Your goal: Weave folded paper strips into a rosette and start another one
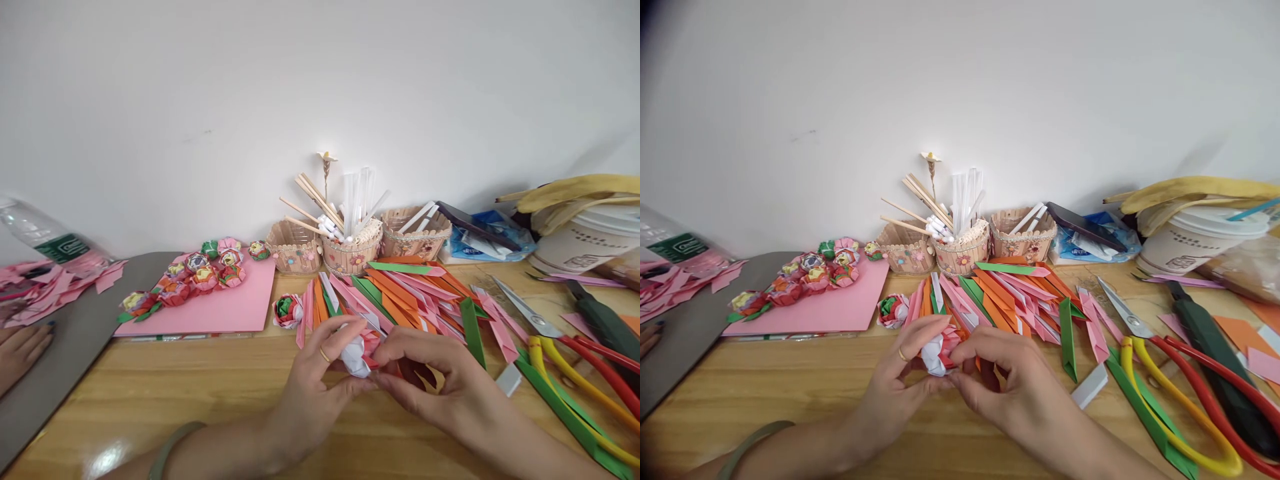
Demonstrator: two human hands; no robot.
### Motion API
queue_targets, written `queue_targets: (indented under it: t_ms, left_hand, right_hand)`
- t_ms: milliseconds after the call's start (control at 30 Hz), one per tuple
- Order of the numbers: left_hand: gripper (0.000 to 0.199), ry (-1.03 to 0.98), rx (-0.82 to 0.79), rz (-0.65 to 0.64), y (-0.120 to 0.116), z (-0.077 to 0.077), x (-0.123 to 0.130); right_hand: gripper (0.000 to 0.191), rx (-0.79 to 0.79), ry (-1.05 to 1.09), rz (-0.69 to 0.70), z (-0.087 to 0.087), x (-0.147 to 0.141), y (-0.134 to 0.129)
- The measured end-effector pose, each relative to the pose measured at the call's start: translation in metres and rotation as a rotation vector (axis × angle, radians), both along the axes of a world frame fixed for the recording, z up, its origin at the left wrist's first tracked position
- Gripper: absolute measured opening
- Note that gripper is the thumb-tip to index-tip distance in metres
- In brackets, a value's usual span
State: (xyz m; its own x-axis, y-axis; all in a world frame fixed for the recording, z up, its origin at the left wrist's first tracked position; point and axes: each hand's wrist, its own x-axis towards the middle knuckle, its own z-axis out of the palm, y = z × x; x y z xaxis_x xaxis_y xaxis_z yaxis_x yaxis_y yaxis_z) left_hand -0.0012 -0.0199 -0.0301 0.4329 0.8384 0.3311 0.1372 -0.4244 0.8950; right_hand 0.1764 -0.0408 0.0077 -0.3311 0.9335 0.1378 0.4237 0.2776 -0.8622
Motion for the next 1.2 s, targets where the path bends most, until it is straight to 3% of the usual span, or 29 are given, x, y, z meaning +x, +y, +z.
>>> queue_targets:
  t_ms: [233, 533, 800, 1000, 1200]
  left_hand:
    - [0.054, 0.035, 0.054, -0.036, -0.002, 0.0, 0.0]
    - [0.045, -0.043, -0.014, -0.1, -0.003, 0.003, -0.002]
    - [0.045, -0.023, -0.04, -0.075, -0.001, 0.002, -0.003]
    - [0.047, -0.004, -0.009, -0.13, -0.003, 0.004, -0.006]
    - [0.045, 0.065, 0.045, -0.096, -0.001, 0.005, -0.003]
  right_hand:
    - [0.018, 0.047, -0.087, -0.033, 0.002, -0.001, 0.0]
    - [0.017, 0.399, -0.204, -0.067, -0.004, -0.005, -0.007]
    - [0.017, 0.167, -0.104, -0.063, 0.005, -0.004, -0.004]
    - [0.016, 0.123, -0.087, -0.094, 0.0, -0.003, -0.002]
    - [0.02, 0.128, -0.203, -0.155, -0.002, -0.003, 0.0]
